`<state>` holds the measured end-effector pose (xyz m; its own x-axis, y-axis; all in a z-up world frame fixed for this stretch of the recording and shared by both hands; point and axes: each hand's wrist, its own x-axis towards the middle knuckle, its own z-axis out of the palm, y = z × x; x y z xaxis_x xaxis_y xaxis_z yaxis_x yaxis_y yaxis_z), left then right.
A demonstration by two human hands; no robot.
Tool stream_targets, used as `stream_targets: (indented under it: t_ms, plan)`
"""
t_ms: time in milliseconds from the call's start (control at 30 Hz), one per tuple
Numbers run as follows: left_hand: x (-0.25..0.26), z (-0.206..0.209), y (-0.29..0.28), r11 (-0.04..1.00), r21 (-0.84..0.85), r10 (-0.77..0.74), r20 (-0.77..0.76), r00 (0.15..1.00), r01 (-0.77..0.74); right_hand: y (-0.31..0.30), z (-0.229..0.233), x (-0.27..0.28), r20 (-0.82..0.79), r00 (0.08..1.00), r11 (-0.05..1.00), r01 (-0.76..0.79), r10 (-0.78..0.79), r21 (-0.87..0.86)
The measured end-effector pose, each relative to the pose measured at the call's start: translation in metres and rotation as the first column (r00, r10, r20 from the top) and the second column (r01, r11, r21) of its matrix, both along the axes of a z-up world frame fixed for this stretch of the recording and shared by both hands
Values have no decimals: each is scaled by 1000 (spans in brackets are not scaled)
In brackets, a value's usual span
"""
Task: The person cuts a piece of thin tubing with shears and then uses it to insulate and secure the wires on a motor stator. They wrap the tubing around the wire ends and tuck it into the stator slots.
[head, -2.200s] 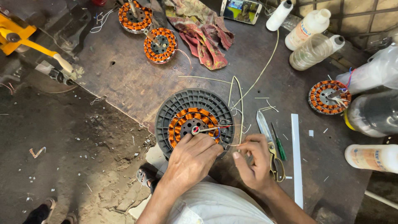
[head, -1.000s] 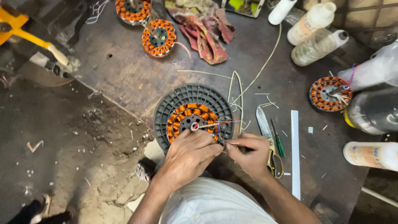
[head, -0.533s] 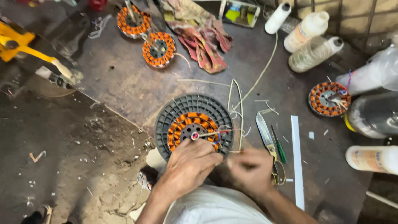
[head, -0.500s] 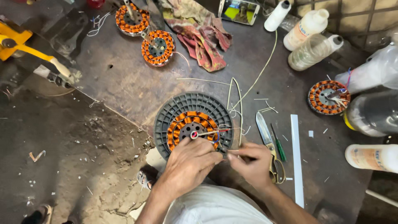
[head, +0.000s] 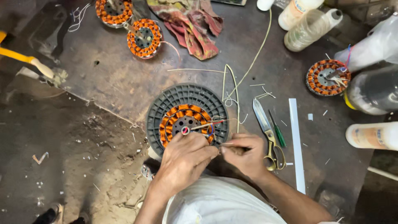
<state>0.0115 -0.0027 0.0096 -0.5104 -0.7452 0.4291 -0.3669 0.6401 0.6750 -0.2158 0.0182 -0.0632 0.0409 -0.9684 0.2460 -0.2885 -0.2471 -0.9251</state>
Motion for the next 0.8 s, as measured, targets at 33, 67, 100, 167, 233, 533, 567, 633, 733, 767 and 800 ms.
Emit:
stream_targets:
  t_ms: [33,67,100,167,233,533,567,633,733,767,800]
  plan:
    - [-1,2,2,1000,7,3,3,1000,-3,7,2,0,-17,999,999,-51,51,-5]
    - [-1,4,-1,1000,6,12,9,1000,-12,16,5,2,-32,994,994,-107,106,-17]
    - [0,4,-7,1000,-16,-1,12,1000,1,19,5,3,-48,986,986,-163,162,-28]
    - [1,1,-4,1000,-12,-29,8,1000,29,13,-2,0,41,998,996,-42,39,73]
    - [-1,0,0,1000,6,-27,10,1000,27,17,-4,-1,26,1000,993,-16,13,115]
    - [-1,3,-2,1000,9,-12,16,1000,12,14,1,1,-83,993,996,-76,80,47]
    - [-1,4,-3,1000,19,-8,19,1000,7,15,1,0,-28,995,995,-95,95,6]
    - [-1,0,-2,1000,11,-9,4,1000,9,24,-2,-2,40,997,995,-73,70,61]
    - [-2,3,0,1000,12,-10,13,1000,10,15,-5,3,56,998,989,-42,34,140]
    - [-2,4,-3,1000,11,-10,20,1000,10,20,1,3,37,996,993,-82,79,88]
    - [-1,4,-3,1000,8,-14,17,1000,14,27,5,3,14,992,990,-127,127,55]
